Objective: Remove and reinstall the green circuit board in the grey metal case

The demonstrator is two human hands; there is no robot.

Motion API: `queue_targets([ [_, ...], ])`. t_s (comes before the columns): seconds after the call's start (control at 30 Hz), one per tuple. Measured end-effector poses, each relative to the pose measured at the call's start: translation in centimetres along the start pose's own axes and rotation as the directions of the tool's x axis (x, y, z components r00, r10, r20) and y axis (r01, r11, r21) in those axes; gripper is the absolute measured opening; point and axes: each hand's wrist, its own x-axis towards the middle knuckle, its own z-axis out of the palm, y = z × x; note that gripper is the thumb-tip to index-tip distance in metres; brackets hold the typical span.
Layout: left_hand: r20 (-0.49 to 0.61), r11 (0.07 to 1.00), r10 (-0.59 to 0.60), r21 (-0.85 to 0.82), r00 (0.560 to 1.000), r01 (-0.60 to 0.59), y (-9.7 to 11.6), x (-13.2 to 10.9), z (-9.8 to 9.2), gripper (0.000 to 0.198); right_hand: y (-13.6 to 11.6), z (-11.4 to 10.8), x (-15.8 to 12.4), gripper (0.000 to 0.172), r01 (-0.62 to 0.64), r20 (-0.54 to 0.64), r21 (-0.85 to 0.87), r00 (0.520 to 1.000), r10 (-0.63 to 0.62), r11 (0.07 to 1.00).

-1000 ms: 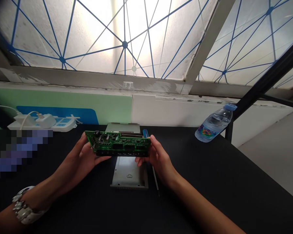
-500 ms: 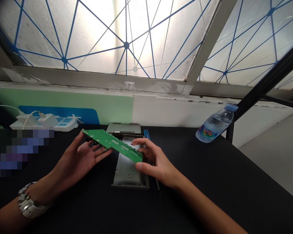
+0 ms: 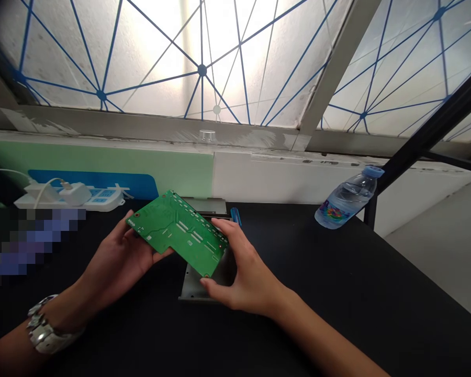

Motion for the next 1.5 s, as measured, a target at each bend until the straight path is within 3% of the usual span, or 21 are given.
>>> queue_targets([
  [0.13, 0.048, 0.999, -0.027, -0.044, 0.998, 0.029, 0.3, 0.0, -0.2, 0.062, 0.3, 0.2, 0.0, 0.105, 0.06, -0.015, -0.104, 0.998, -0.062, 0.993],
  [0.23, -0.013, 1.0, -0.004, -0.013, 1.0, 0.004, 0.2, 0.2, -0.4, 0.048, 0.2, 0.1, 0.0, 0.105, 0.098, 0.004, -0.163, 0.995, -0.099, 0.982],
  [0.3, -0.044, 1.0, 0.019, 0.012, 0.999, -0.018, 0.1, 0.3, -0.4, 0.039, 0.0, 0.1, 0.1, 0.096, 0.126, 0.048, -0.216, 0.992, -0.119, 0.968],
  [0.4, -0.046, 0.999, 0.035, 0.032, 0.998, -0.034, -0.2, 0.2, -0.3, 0.037, -0.2, 0.0, 0.0, 0.084, 0.155, 0.125, -0.318, 0.985, -0.121, 0.935],
  [0.53, -0.048, 0.998, 0.04, 0.044, 0.998, -0.038, -0.4, 0.1, 0.0, 0.038, -0.3, 0.0, 0.1, 0.082, 0.188, 0.169, -0.395, 0.977, -0.13, 0.899],
  [0.9, -0.136, 0.993, 0.082, 0.1, 0.987, -0.069, -0.2, 0.2, 0.1, 0.043, -0.6, -0.4, 0.2, 0.062, 0.363, 0.078, -0.409, 0.928, -0.365, 0.837],
  [1.03, -0.169, 0.991, 0.097, 0.103, 0.981, -0.081, -0.4, 0.0, 0.3, 0.044, -0.8, -0.3, 0.1, 0.066, 0.324, 0.147, -0.476, 0.946, -0.289, 0.818],
  [1.2, -0.134, 0.989, 0.079, 0.133, 0.988, -0.061, -0.6, -0.2, 0.3, 0.045, -1.2, -0.1, 0.0, 0.076, 0.297, 0.209, -0.516, 0.953, -0.218, 0.804],
  [1.33, -0.174, 0.989, 0.091, 0.133, 0.981, -0.068, -0.4, 0.0, 0.3, 0.046, -1.2, -0.2, 0.2, 0.072, 0.343, 0.153, -0.464, 0.939, -0.307, 0.817],
  [1.5, -0.198, 0.988, 0.105, 0.129, 0.975, -0.081, -0.1, 0.2, 0.2, 0.047, -1.0, -0.4, 0.3, 0.062, 0.442, 0.028, -0.447, 0.876, -0.482, 0.777],
])
